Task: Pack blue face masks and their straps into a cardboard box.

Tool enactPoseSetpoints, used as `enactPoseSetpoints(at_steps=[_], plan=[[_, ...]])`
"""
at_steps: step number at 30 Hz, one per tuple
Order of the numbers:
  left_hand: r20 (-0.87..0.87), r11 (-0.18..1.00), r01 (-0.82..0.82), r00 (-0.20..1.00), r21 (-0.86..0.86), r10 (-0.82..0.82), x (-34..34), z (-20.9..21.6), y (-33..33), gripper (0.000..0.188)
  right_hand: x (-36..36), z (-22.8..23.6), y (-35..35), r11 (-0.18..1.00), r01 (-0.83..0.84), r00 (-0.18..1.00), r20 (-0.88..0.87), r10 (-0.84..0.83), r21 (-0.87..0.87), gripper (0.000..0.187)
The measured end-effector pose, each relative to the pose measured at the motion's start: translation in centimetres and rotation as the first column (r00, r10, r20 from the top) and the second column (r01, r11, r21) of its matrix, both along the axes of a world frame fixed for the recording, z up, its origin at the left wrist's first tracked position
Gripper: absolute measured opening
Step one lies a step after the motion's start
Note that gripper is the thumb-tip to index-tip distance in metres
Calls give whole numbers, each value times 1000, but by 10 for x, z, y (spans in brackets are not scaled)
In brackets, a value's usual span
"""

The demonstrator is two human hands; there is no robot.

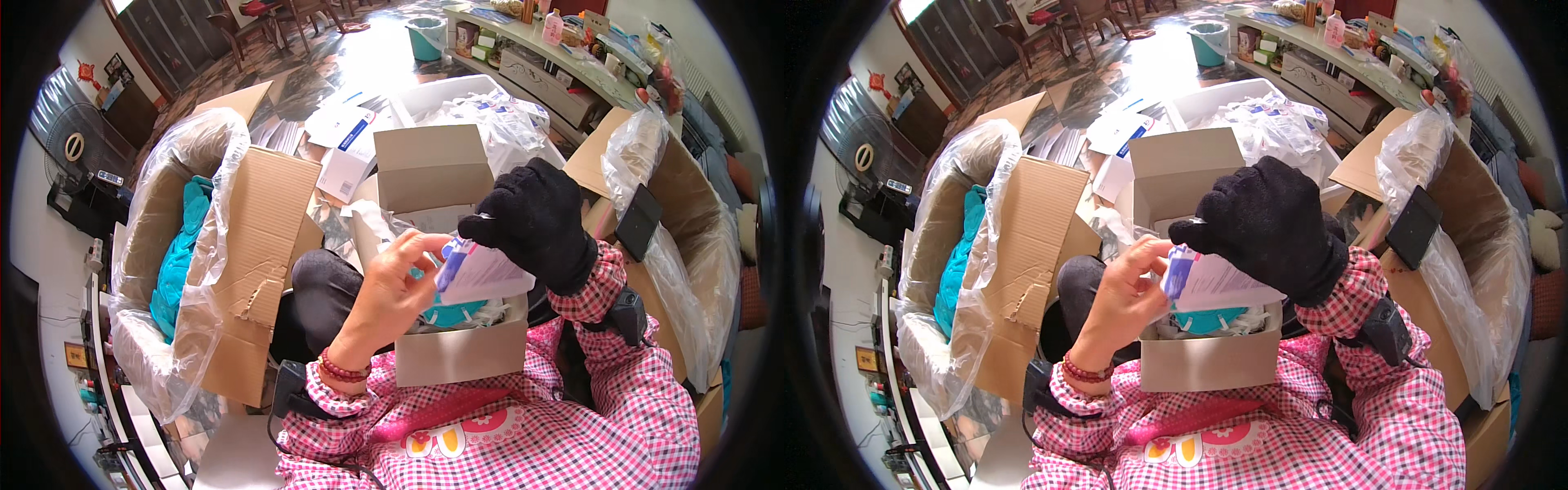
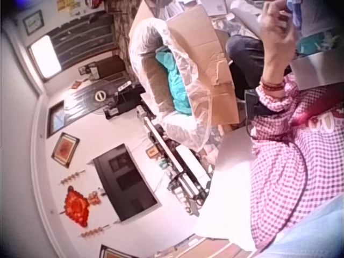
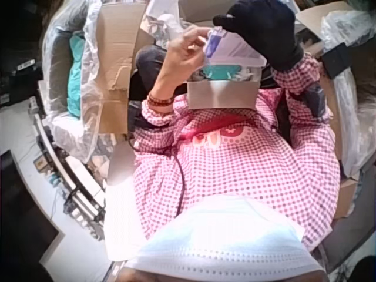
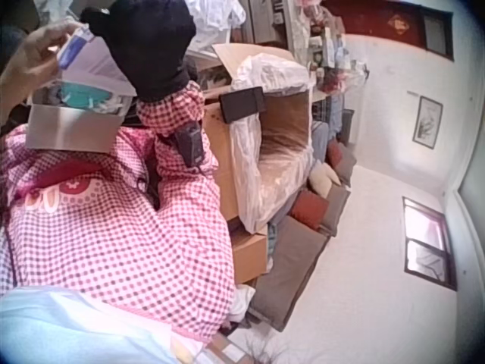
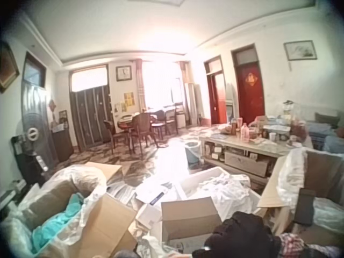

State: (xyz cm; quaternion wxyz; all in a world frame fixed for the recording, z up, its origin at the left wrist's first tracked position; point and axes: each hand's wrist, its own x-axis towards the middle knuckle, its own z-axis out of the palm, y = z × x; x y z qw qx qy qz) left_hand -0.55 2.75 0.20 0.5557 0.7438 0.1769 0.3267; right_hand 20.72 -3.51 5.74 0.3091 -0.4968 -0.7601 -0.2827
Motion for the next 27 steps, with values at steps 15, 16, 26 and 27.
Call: enactPoseSetpoints(at_steps=[15,16,26,27], plan=[[-90,996,22,995,-85,-30,-5,-11,0,35,-9,-6,10,1000,-18,999,32,18,8,32],[-150,999,7,989,-53,-15,-3,-7,-2,35,-10,-7,12,999,-23,1000,-5,23,37,33],[593,566,478,805,-672,23,-2,-39,2,49,-1,-1,10,999,8,795,-605,-35,-47,65],[725,520,605,688,-603,41,-3,-43,3,60,11,-7,8,998,20,684,-727,-62,-67,71]])
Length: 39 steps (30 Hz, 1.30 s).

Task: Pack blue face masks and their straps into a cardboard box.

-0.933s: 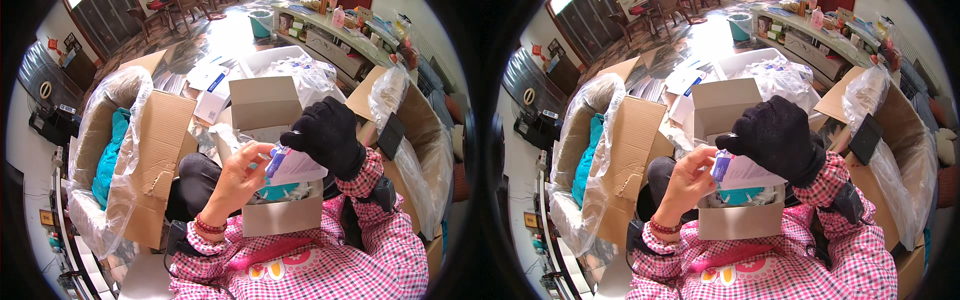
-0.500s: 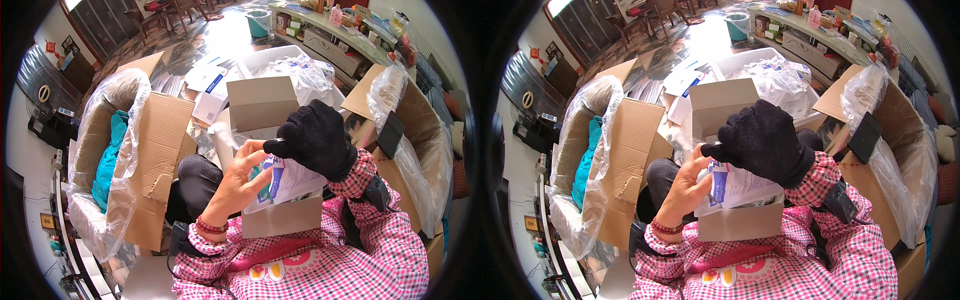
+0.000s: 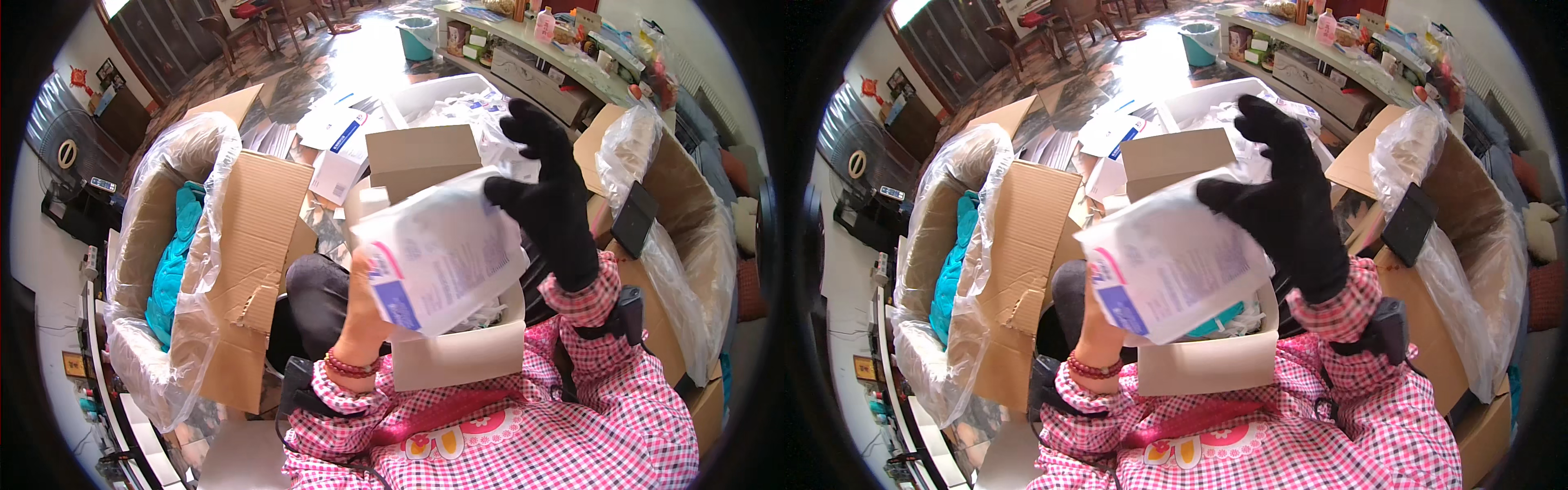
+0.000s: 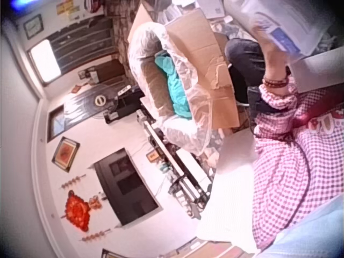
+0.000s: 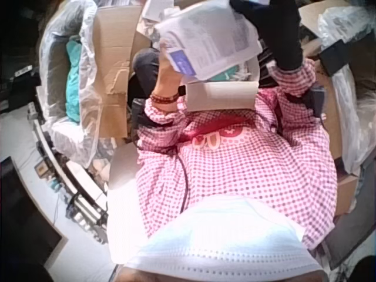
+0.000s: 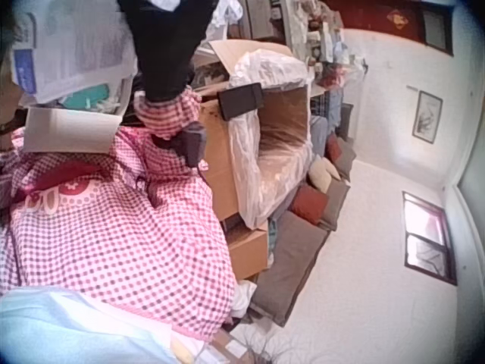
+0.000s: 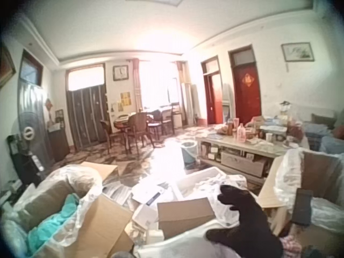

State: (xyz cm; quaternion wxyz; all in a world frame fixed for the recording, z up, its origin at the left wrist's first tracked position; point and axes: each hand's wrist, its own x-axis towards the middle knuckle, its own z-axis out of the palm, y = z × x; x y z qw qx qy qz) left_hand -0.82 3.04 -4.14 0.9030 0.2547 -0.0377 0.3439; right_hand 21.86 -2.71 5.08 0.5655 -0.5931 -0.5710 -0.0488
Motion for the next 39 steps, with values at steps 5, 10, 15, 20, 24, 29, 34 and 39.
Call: enactPoseSetpoints(at_steps=[5,10,15,20,24,29,34,39], plan=[[-192,983,-176,968,-55,163,-2,-46,14,59,-14,-20,-28,792,-399,787,-617,36,-463,43],[-223,871,-368,865,327,449,6,-30,7,47,-15,-24,-37,825,-32,979,-183,-88,-564,30],[-517,811,-408,627,420,583,11,37,8,25,34,-57,-44,966,-73,972,-237,13,-247,37],[-530,769,-523,562,367,635,-14,17,30,30,157,-83,-31,906,380,922,0,-387,-188,43],[-504,817,-471,644,332,576,-11,12,21,34,209,-93,25,863,412,910,84,-406,-291,42],[-476,904,-396,771,163,423,-12,13,19,44,255,-92,108,794,449,890,127,-437,-410,41],[-490,934,-343,800,100,347,-5,8,22,48,262,-80,158,752,495,867,193,-459,-436,40],[-562,882,-358,680,307,472,5,12,22,54,148,-60,129,819,-546,805,-380,456,-174,39]])
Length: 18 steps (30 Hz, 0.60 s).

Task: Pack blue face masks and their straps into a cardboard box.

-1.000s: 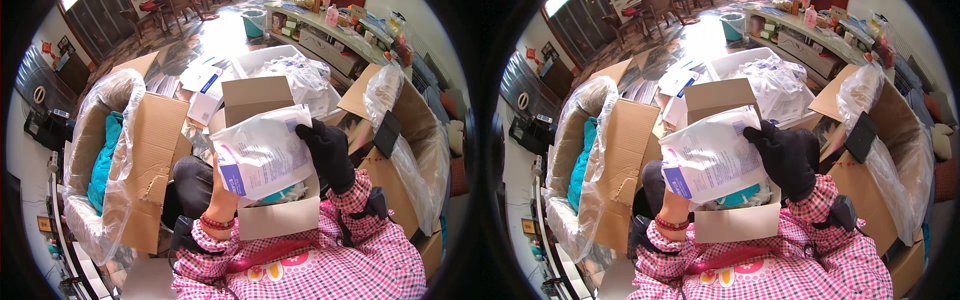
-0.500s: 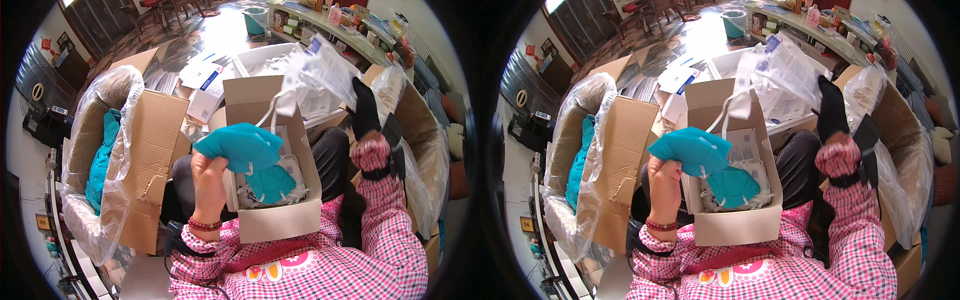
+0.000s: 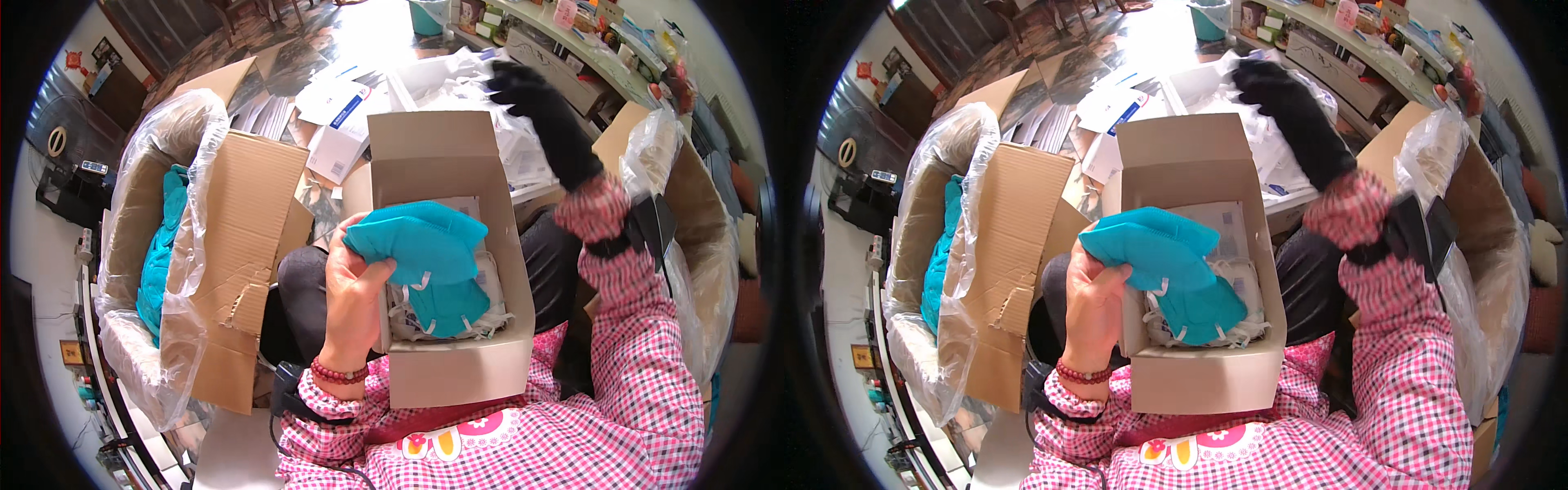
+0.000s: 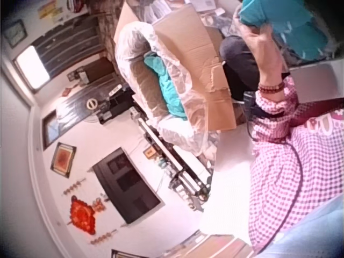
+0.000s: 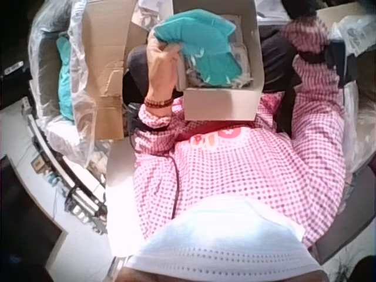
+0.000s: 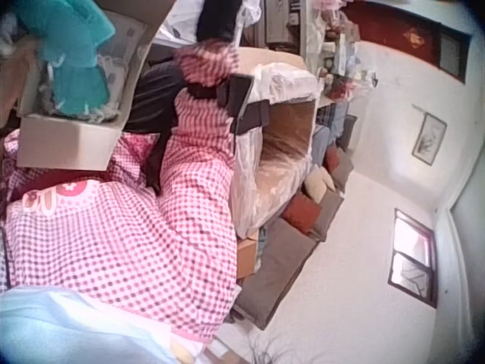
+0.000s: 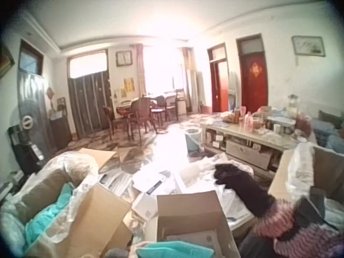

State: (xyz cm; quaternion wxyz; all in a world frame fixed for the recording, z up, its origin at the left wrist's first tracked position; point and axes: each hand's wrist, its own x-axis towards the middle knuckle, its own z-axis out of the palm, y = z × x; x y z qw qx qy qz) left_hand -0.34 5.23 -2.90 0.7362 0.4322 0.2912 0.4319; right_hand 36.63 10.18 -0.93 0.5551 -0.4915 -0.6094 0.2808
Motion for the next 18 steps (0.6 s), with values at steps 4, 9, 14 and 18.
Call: enactPoseSetpoints(at_steps=[4,9,14,18], plan=[[-73,998,-3,997,57,7,13,10,2,62,-141,27,-72,994,-104,924,370,101,-12,58],[-260,718,-218,831,660,492,18,5,7,52,-126,22,-89,969,236,894,374,-248,79,23],[-802,588,631,595,507,53,17,5,-1,44,-124,4,-79,890,298,585,670,-457,346,21],[-857,368,775,475,514,198,28,-18,-15,61,-133,3,-82,954,298,923,246,-297,31,17]])
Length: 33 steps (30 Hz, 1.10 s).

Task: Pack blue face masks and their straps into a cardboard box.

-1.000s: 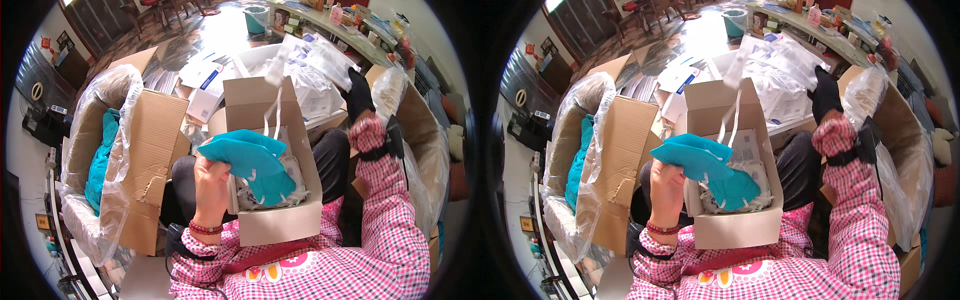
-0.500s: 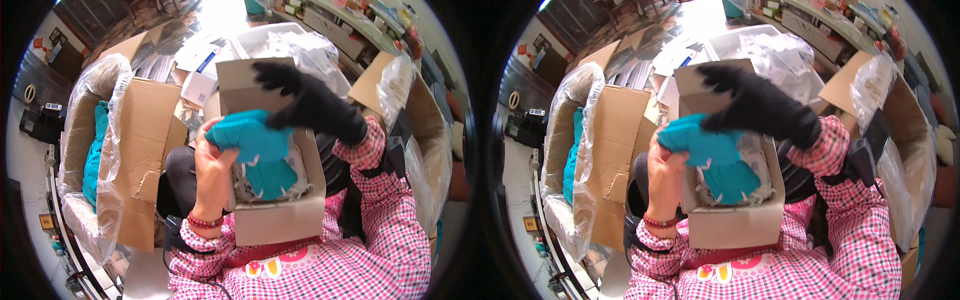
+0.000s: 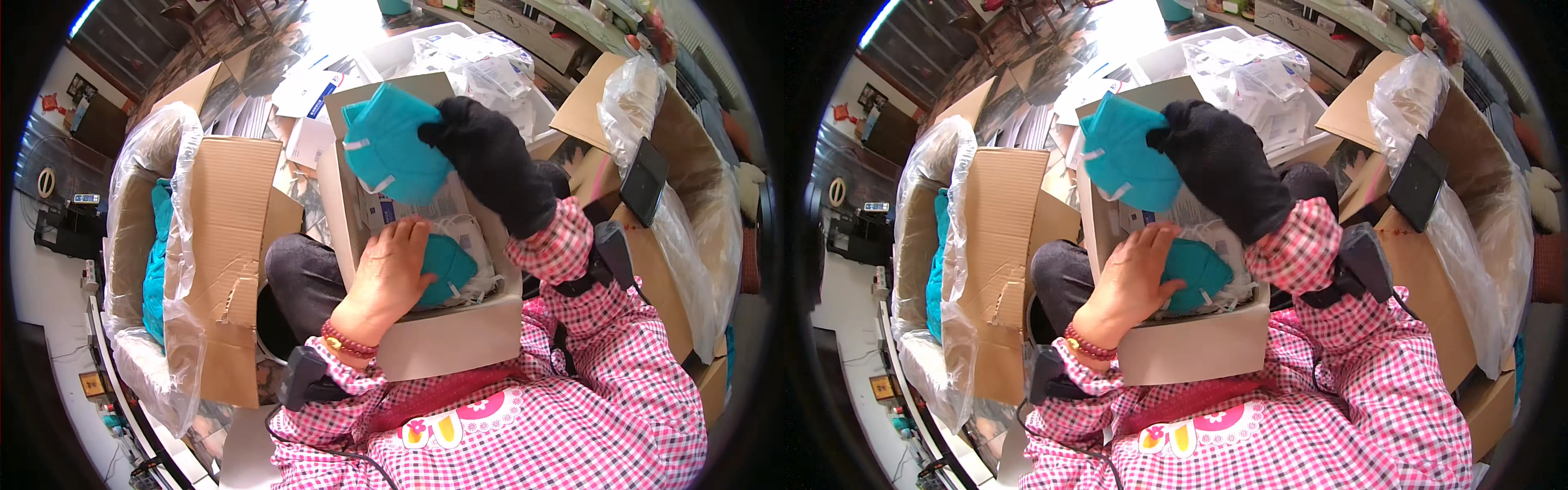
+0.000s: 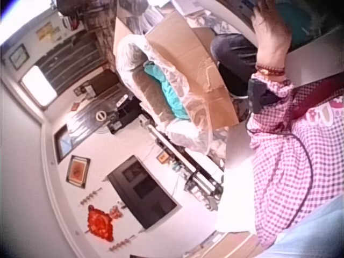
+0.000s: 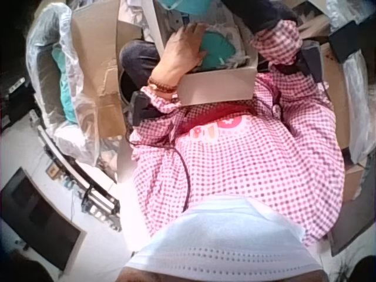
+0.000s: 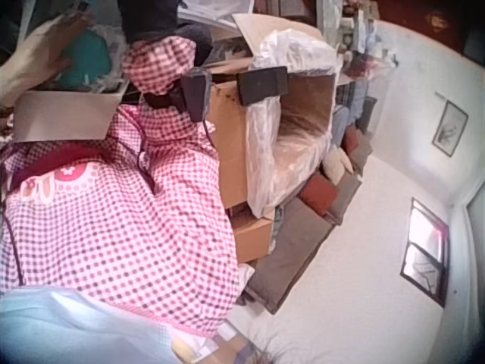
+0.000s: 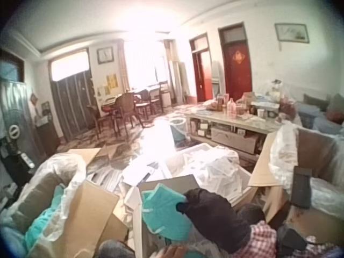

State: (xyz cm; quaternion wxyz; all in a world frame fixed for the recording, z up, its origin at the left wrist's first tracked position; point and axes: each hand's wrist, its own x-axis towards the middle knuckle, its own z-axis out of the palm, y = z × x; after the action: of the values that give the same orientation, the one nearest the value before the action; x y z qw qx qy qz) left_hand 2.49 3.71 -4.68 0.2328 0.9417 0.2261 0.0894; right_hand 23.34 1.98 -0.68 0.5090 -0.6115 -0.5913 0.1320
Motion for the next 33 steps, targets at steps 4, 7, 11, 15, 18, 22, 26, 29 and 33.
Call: enactPoseSetpoints(at_steps=[4,7,11,15,18,22,26,29,33], plan=[[-204,967,48,979,250,4,0,-9,0,67,-8,-22,-2,990,59,973,213,-85,126,15],[-217,951,48,976,305,21,-3,-22,-2,62,-20,-23,-11,990,125,964,242,-107,-59,16],[-57,990,33,998,138,-25,-10,-3,-2,38,-23,-22,-20,996,73,964,260,-55,-57,20],[205,999,-33,978,-21,37,-13,30,4,28,-15,-11,-30,994,-14,969,243,40,-109,22],[198,986,-153,967,-66,163,-15,31,9,26,-14,0,-40,968,-138,975,143,170,-210,22],[312,988,-152,940,9,141,-8,34,11,25,-18,10,-47,966,-114,972,175,156,-231,23],[489,980,-197,857,15,164,-3,38,7,27,-30,25,-59,959,-144,949,241,204,-246,24],[588,956,-264,756,-128,287,-2,41,3,25,-27,19,-61,929,-131,939,258,229,-347,26],[514,760,-324,582,-564,630,-2,44,11,23,12,-17,-55,987,78,856,498,-139,141,28]])
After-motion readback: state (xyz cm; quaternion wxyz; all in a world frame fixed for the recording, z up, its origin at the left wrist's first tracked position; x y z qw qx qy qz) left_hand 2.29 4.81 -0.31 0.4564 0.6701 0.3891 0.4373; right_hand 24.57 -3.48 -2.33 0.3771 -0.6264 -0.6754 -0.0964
